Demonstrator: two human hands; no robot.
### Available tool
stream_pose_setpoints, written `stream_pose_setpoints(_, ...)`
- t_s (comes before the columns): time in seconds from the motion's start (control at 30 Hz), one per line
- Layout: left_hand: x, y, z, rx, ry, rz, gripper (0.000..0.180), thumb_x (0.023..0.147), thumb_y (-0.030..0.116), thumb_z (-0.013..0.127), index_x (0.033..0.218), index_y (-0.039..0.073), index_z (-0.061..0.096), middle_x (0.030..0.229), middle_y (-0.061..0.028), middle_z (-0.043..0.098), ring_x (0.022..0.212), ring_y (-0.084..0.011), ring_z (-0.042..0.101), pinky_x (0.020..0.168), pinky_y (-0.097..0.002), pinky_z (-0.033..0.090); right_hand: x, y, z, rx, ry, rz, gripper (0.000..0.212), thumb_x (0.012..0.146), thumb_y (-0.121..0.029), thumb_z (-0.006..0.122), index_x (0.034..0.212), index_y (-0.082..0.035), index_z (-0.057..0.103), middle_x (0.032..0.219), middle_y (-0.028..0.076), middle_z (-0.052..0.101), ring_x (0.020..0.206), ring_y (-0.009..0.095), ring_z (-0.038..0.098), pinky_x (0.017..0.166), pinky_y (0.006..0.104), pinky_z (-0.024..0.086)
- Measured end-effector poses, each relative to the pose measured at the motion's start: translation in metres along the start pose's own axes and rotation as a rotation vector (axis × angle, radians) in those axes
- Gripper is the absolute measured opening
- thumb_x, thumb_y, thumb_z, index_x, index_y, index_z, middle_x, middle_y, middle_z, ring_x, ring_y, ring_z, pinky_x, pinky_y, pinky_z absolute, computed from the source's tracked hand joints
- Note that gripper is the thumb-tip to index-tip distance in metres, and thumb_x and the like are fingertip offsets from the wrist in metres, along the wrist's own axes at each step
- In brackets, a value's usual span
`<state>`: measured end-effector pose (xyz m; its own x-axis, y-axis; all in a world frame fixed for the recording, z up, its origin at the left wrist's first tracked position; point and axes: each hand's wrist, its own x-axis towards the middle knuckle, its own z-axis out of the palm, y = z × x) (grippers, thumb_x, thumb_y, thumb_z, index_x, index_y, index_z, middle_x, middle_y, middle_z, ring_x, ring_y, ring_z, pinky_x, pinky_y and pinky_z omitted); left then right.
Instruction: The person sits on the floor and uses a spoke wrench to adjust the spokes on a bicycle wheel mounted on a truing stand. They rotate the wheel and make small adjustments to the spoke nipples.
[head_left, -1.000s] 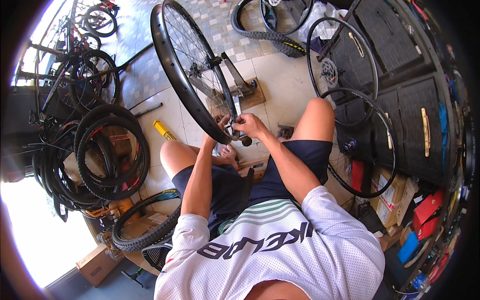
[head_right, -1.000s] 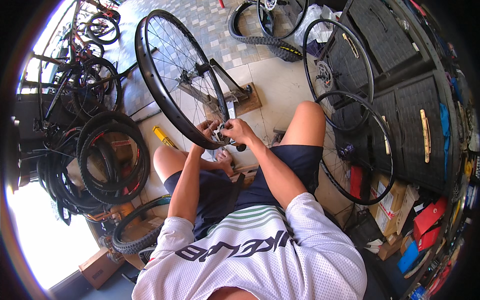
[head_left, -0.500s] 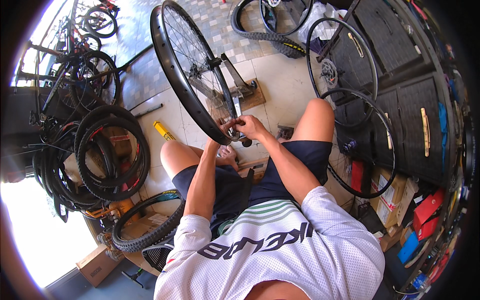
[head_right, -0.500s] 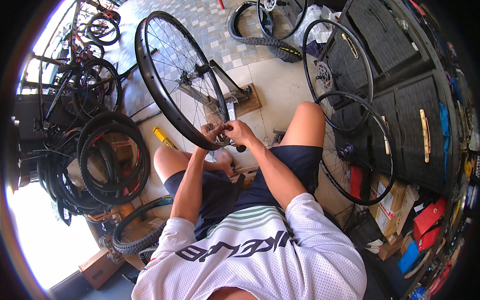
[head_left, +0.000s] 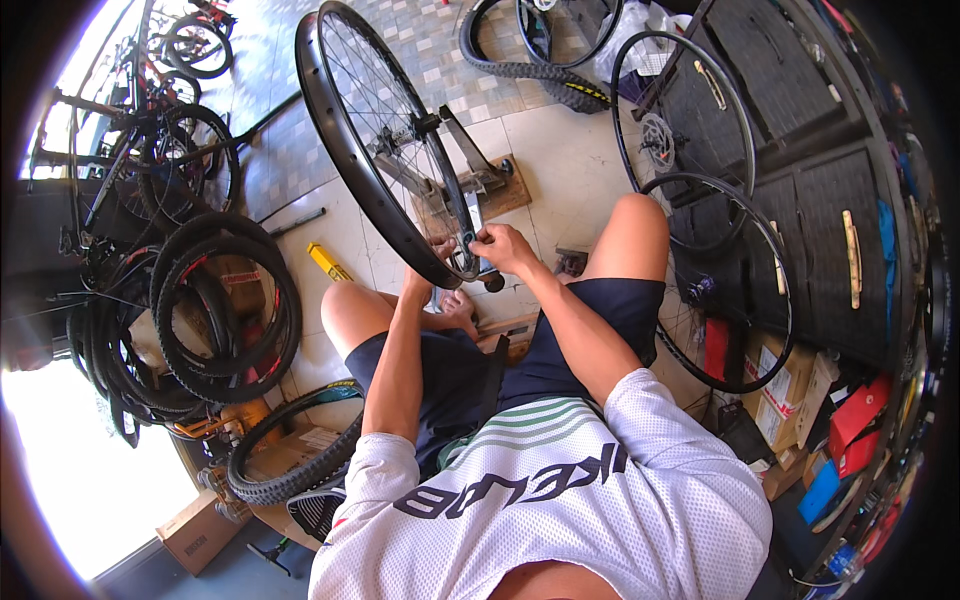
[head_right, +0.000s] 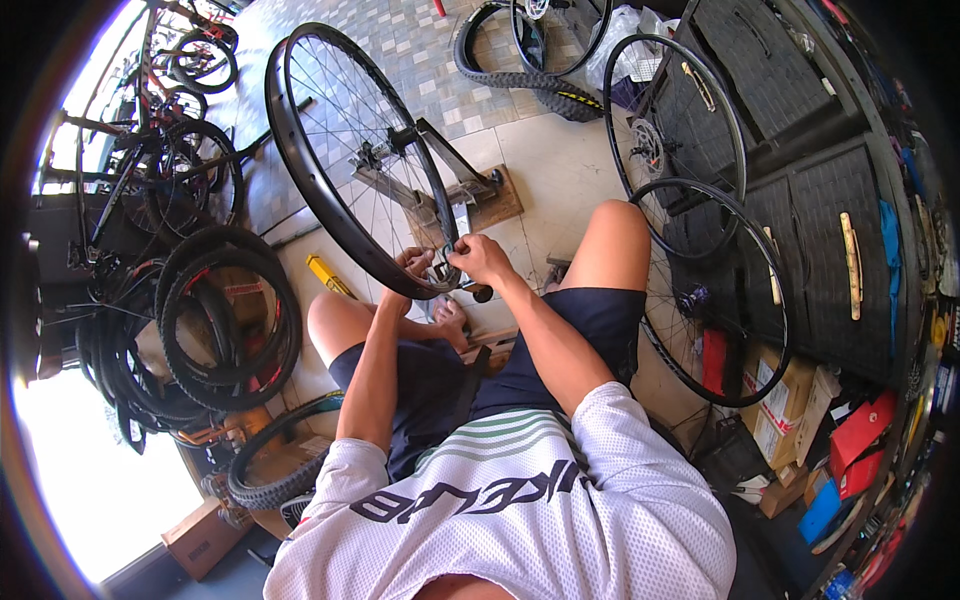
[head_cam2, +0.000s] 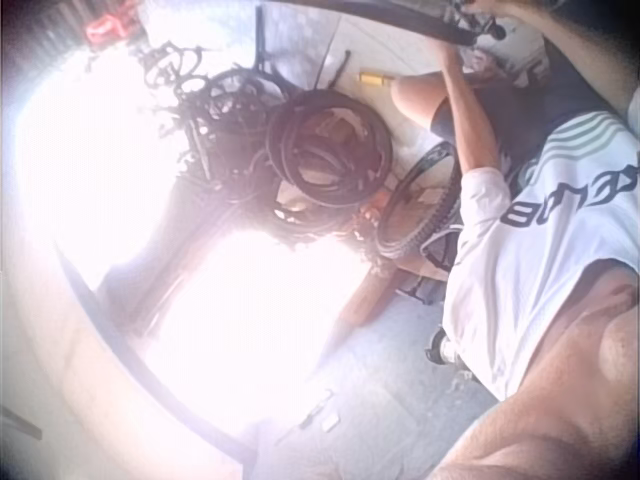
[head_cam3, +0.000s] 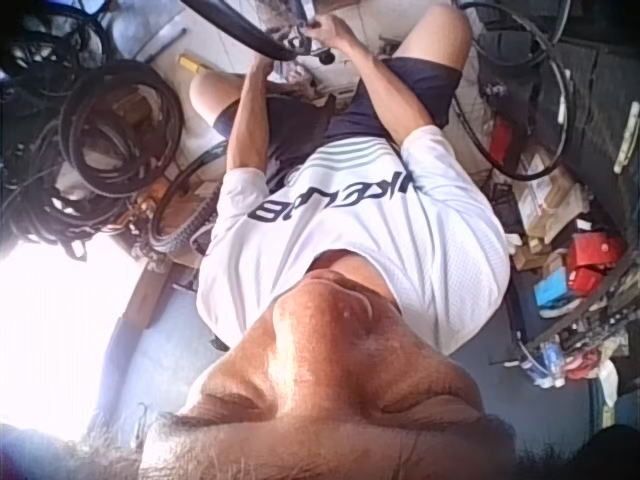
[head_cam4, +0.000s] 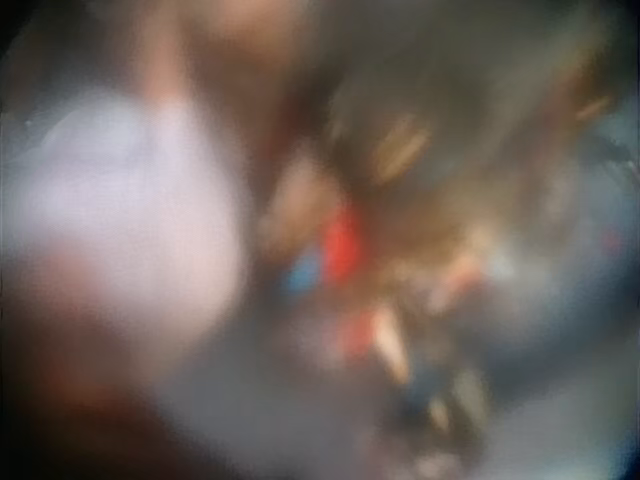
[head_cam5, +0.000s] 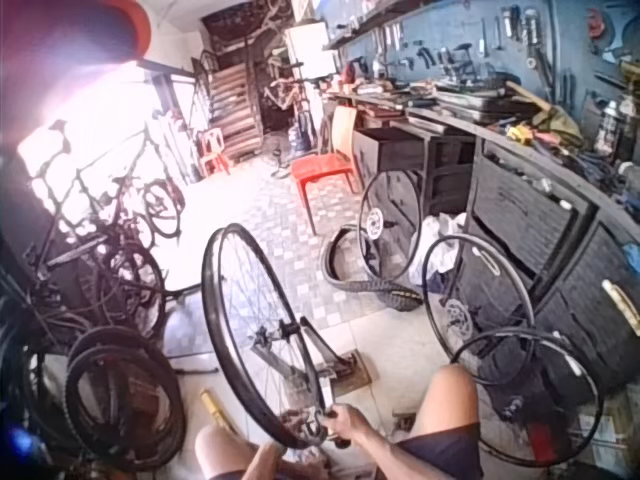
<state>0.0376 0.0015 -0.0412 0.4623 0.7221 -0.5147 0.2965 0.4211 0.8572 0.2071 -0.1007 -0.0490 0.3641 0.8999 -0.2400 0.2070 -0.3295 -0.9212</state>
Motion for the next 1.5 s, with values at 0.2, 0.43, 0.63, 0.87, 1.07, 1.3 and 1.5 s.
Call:
stream_pose_setpoints(0.2, 0.003, 0.004, 0.008, 0.048, -0.076, 0.020, 0.029, 0.087, 0.028, 0.075, 0.104, 0.006, 0.068, 0.080, 0.0036, 0.063, 0.068, -0.0045, 0.052, 0.058, -0.0208, 0.040, -0.004, -0.003, 0.001, 0.048, -0.067, -0.035, 0.034, 0.079, -0.031, 0.073, 0.087, 0.001, 0.068, 0.078, 0.013, 0.070, 0.071, 0.020, 0.066, 0.067, 0.0324, 0.050)
stream_pose_setpoints(0.43, 0.004, 0.001, -0.008, 0.006, -0.238, -0.083, 0.035, 0.088, 0.034, 0.072, 0.102, 0.002, 0.068, 0.079, 0.0017, 0.064, 0.064, -0.0064, 0.053, 0.055, -0.0223, 0.040, -0.013, -0.023, 0.001, 0.083, -0.069, -0.117, 0.031, 0.080, -0.029, 0.072, 0.091, -0.001, 0.068, 0.081, 0.012, 0.071, 0.074, 0.020, 0.067, 0.069, 0.0314, 0.051)
stream_pose_setpoints(0.63, -0.001, 0.012, 0.009, 0.222, -0.100, 0.009, 0.039, 0.082, 0.040, 0.078, 0.077, 0.004, 0.063, 0.066, 0.0012, 0.058, 0.057, -0.0067, 0.050, 0.048, -0.0259, 0.036, -0.009, -0.008, 0.002, 0.157, -0.094, -0.085, 0.025, 0.082, -0.021, 0.069, 0.094, 0.001, 0.068, 0.083, 0.012, 0.072, 0.076, 0.017, 0.067, 0.069, 0.0308, 0.051)
stream_pose_setpoints(0.87, -0.002, 0.018, 0.012, 0.484, 0.021, 0.264, 0.050, 0.079, 0.046, 0.079, 0.066, 0.002, 0.058, 0.056, -0.0001, 0.053, 0.054, -0.0063, 0.043, 0.047, -0.0287, 0.034, -0.002, 0.002, 0.010, 0.156, -0.084, -0.059, 0.026, 0.082, -0.019, 0.067, 0.098, 0.002, 0.068, 0.083, 0.012, 0.072, 0.076, 0.017, 0.066, 0.070, 0.0316, 0.051)
stream_pose_setpoints(1.07, 0.004, 0.018, 0.013, 0.340, 0.058, 0.229, 0.049, 0.080, 0.048, 0.076, 0.078, 0.000, 0.067, 0.065, -0.0025, 0.059, 0.060, -0.0082, 0.050, 0.055, -0.0286, 0.041, -0.006, -0.013, -0.001, -0.005, -0.034, -0.032, 0.031, 0.081, -0.027, 0.069, 0.092, 0.003, 0.068, 0.081, 0.014, 0.071, 0.073, 0.021, 0.067, 0.068, 0.0333, 0.051)
stream_pose_setpoints(1.3, -0.009, 0.039, 0.012, 0.292, -0.112, -0.039, 0.046, 0.084, 0.046, 0.074, 0.090, 0.001, 0.069, 0.071, -0.0012, 0.062, 0.064, -0.0086, 0.054, 0.056, -0.0257, 0.043, -0.013, -0.019, -0.008, 0.029, -0.119, -0.095, 0.033, 0.080, -0.030, 0.070, 0.093, 0.000, 0.067, 0.084, 0.015, 0.071, 0.076, 0.026, 0.068, 0.070, 0.0351, 0.051)
stream_pose_setpoints(1.5, 0.002, 0.018, -0.005, 0.160, -0.222, -0.010, 0.043, 0.083, 0.045, 0.076, 0.089, 0.003, 0.066, 0.067, 0.0018, 0.059, 0.060, -0.0076, 0.052, 0.051, -0.0246, 0.039, -0.015, -0.027, -0.006, 0.061, -0.146, -0.100, 0.031, 0.080, -0.027, 0.068, 0.098, -0.002, 0.066, 0.087, 0.015, 0.071, 0.079, 0.027, 0.069, 0.072, 0.0355, 0.052)
